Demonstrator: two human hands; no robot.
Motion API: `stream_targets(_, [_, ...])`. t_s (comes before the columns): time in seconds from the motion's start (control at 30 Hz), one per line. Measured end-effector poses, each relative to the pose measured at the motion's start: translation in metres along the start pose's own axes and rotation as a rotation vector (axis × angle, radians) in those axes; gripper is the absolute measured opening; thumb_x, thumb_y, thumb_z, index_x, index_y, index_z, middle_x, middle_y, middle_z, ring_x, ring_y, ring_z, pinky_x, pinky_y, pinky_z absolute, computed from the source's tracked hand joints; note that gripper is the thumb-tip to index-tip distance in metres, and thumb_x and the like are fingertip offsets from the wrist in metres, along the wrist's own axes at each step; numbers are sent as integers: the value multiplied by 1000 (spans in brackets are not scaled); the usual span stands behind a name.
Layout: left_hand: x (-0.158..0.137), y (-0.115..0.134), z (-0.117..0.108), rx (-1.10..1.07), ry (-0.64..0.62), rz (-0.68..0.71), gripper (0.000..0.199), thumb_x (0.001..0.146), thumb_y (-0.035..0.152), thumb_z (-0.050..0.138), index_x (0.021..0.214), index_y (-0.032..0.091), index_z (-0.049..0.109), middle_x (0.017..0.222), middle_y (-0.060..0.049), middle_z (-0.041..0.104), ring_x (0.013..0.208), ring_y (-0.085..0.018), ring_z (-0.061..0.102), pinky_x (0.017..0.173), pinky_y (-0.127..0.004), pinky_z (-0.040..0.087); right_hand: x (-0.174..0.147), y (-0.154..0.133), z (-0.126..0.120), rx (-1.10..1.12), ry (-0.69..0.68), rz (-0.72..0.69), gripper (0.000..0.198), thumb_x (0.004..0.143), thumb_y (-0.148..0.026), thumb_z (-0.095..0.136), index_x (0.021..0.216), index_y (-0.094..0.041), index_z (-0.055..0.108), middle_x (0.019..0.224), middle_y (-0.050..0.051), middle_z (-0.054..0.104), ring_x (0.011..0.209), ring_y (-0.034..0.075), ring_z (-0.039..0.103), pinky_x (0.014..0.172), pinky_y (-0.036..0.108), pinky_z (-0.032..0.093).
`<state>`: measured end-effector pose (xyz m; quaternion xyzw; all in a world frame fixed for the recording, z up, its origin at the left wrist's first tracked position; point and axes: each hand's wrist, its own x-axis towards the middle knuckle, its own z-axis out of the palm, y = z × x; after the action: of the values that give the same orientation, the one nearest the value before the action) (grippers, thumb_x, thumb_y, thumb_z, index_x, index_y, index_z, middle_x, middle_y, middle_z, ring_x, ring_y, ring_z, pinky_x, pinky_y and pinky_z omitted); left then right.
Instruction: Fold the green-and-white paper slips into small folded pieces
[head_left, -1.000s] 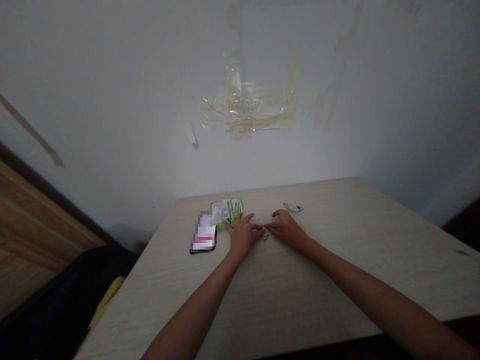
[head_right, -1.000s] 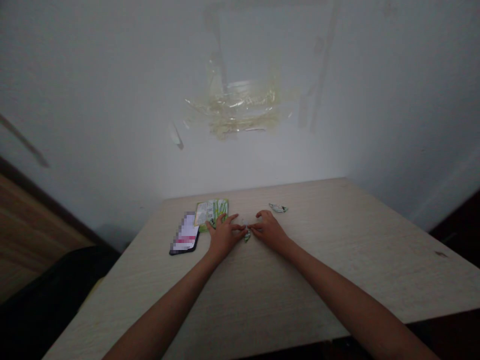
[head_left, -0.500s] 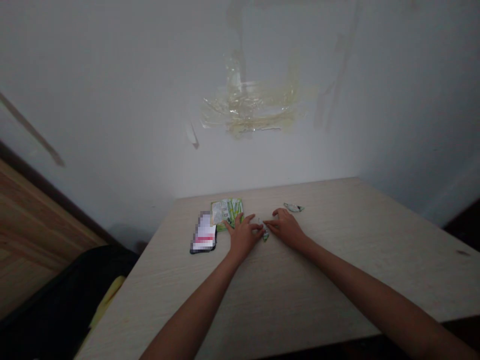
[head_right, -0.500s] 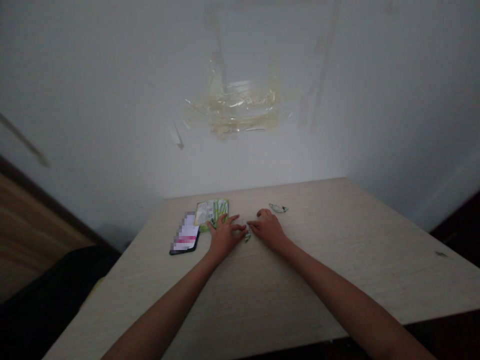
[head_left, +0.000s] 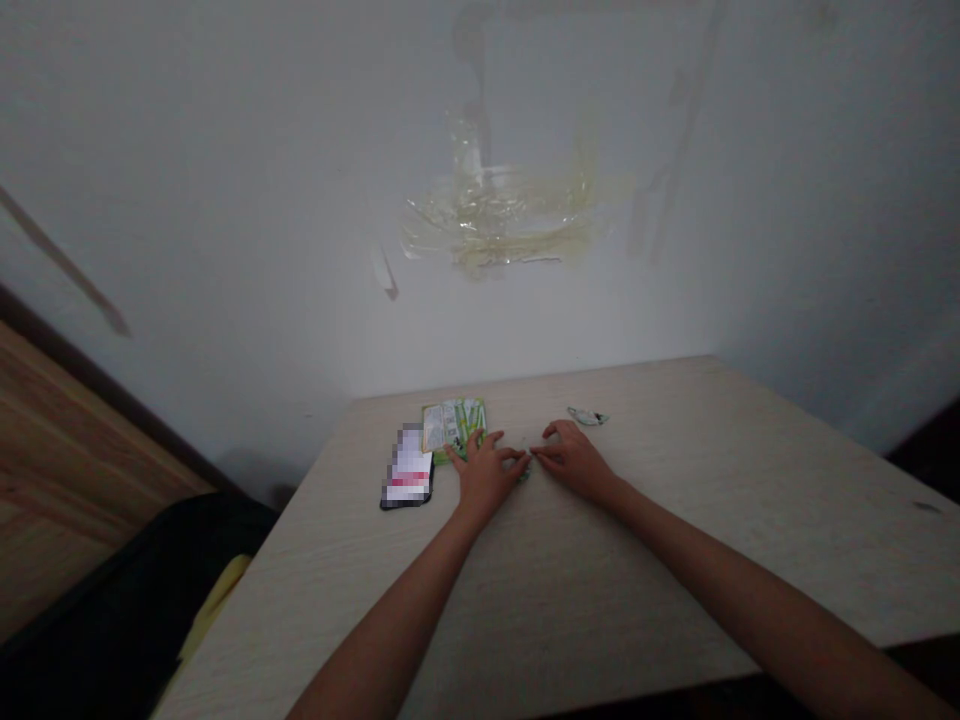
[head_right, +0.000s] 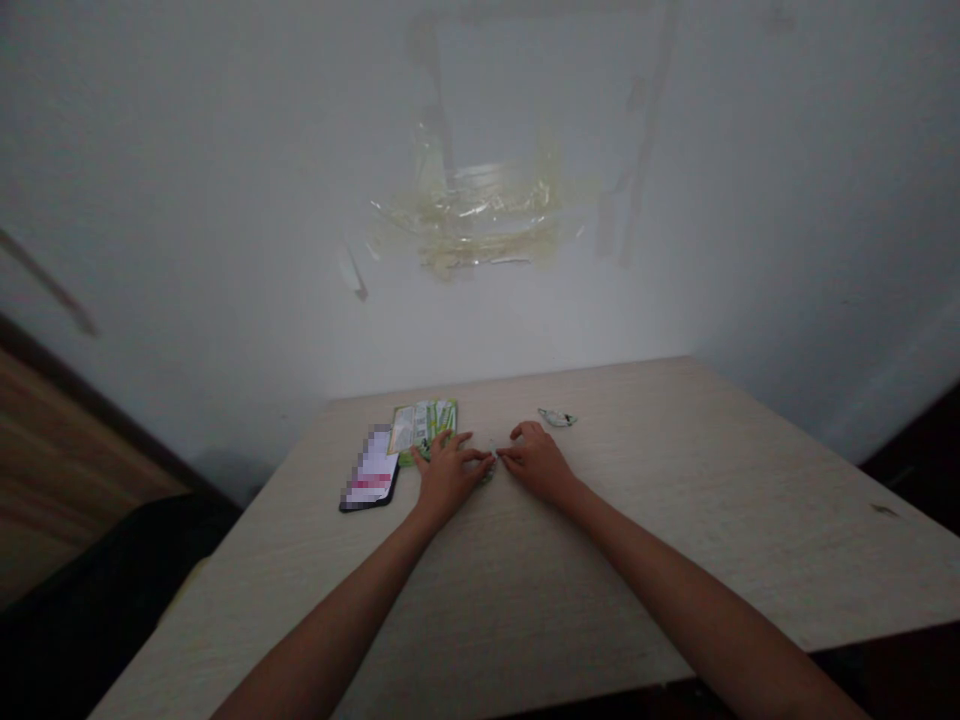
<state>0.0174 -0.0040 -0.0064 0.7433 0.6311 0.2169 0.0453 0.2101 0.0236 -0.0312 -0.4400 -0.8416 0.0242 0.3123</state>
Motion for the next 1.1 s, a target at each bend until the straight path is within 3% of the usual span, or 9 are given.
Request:
stream_targets(0.3, [4,-8,3,6,-47,33,22,81,58,60,98,50,71,142,8,49,140,-34,24,106,-73,-4,-5,-3,-8,12,21,-51,19,84,-20,63,98,-25,76,109,11,55,106,23,50,93,39,44])
stream_targets(1.1, [5,-9,5,4,-53,71,20,82,55,60,98,49,71,140,8,50,139,-35,26,103,-76,-7,7,-11,-4,-193,-36,153,24,92,-38,54,108,-37,71,121,10,52,117,27,44,97,44,39])
